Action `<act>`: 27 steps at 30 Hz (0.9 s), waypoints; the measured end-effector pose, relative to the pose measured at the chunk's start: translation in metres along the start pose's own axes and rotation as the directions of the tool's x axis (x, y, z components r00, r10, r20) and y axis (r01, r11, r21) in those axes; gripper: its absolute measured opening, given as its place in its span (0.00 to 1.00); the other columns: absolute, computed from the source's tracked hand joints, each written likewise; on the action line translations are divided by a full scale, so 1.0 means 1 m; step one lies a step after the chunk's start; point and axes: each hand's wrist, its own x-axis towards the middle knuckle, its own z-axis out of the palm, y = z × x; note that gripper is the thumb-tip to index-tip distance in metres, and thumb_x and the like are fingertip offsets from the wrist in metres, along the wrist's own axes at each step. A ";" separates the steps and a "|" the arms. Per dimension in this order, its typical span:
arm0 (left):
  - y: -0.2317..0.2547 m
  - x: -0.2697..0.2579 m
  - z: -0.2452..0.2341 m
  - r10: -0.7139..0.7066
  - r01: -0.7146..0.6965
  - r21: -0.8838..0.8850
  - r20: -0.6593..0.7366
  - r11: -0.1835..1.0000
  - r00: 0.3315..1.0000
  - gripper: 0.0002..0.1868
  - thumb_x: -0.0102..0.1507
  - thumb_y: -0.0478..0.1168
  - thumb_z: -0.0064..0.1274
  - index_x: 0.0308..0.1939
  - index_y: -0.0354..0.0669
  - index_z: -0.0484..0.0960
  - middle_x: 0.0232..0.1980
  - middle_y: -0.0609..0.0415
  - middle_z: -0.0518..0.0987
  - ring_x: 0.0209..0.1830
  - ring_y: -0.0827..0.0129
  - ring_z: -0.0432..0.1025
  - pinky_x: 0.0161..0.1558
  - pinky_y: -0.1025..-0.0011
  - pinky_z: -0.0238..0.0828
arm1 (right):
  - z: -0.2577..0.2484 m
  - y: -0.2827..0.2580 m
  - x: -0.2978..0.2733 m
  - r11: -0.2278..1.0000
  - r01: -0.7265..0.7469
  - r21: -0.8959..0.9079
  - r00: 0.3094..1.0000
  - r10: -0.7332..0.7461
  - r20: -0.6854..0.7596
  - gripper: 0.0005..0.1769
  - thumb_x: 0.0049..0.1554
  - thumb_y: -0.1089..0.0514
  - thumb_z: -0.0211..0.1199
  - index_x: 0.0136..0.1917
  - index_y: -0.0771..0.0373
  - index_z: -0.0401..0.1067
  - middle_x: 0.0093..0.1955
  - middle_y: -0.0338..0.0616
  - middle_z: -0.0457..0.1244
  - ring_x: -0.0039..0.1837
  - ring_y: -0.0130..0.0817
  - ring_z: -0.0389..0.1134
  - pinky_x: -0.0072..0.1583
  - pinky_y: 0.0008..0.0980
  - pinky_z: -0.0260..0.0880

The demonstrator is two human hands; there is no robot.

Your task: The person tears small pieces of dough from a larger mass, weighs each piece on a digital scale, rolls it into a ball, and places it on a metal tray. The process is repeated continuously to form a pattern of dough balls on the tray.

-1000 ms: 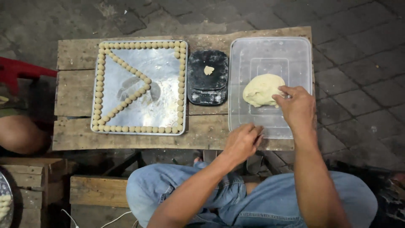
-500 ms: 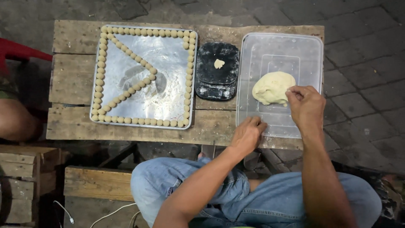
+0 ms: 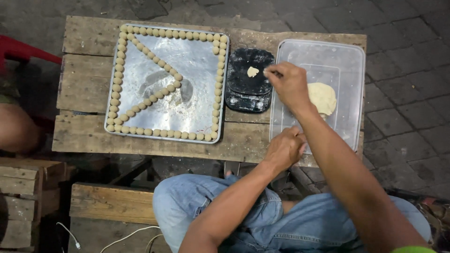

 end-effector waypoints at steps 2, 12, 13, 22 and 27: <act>0.009 0.003 -0.019 0.000 0.000 -0.032 -0.011 0.999 1.000 0.08 0.62 0.42 0.53 0.33 0.42 0.80 0.40 0.48 0.71 0.43 0.46 0.73 0.39 0.54 0.77 | 0.022 0.015 0.019 0.995 0.051 -0.081 0.998 -0.049 0.030 0.05 0.57 0.60 0.75 0.48 0.57 0.84 0.43 0.45 0.72 0.46 0.42 0.74 0.48 0.35 0.75; -0.007 0.005 0.002 -0.074 0.074 -0.022 0.027 0.997 0.997 0.10 0.57 0.43 0.58 0.37 0.41 0.81 0.42 0.51 0.71 0.47 0.49 0.74 0.41 0.53 0.78 | 0.047 -0.006 0.017 0.845 0.262 -0.467 0.963 -0.194 0.188 0.10 0.53 0.51 0.77 0.47 0.56 0.83 0.45 0.42 0.70 0.49 0.42 0.72 0.47 0.37 0.75; -0.008 0.005 0.006 -0.105 0.107 -0.075 0.032 0.991 0.994 0.12 0.57 0.43 0.56 0.39 0.38 0.81 0.42 0.47 0.71 0.46 0.45 0.74 0.41 0.50 0.77 | 0.050 -0.002 0.018 0.848 0.229 -0.477 0.973 -0.177 0.150 0.10 0.52 0.51 0.77 0.45 0.55 0.82 0.46 0.41 0.67 0.49 0.44 0.71 0.46 0.39 0.75; -0.006 0.014 -0.016 -0.214 0.205 -0.109 -0.081 0.973 0.973 0.13 0.60 0.42 0.51 0.39 0.34 0.78 0.35 0.39 0.73 0.37 0.37 0.76 0.37 0.42 0.75 | 0.075 0.050 0.020 0.840 0.167 -0.516 0.982 -0.094 0.165 0.13 0.56 0.42 0.71 0.43 0.51 0.79 0.40 0.38 0.64 0.45 0.44 0.70 0.41 0.43 0.73; -0.004 0.031 -0.085 -0.410 0.275 -0.351 -0.410 0.895 0.814 0.09 0.64 0.37 0.52 0.43 0.36 0.82 0.39 0.39 0.79 0.42 0.41 0.77 0.41 0.53 0.77 | 0.042 0.056 0.019 0.956 -0.292 -0.011 0.954 0.293 0.067 0.09 0.53 0.46 0.74 0.46 0.46 0.84 0.41 0.42 0.71 0.47 0.42 0.74 0.46 0.37 0.72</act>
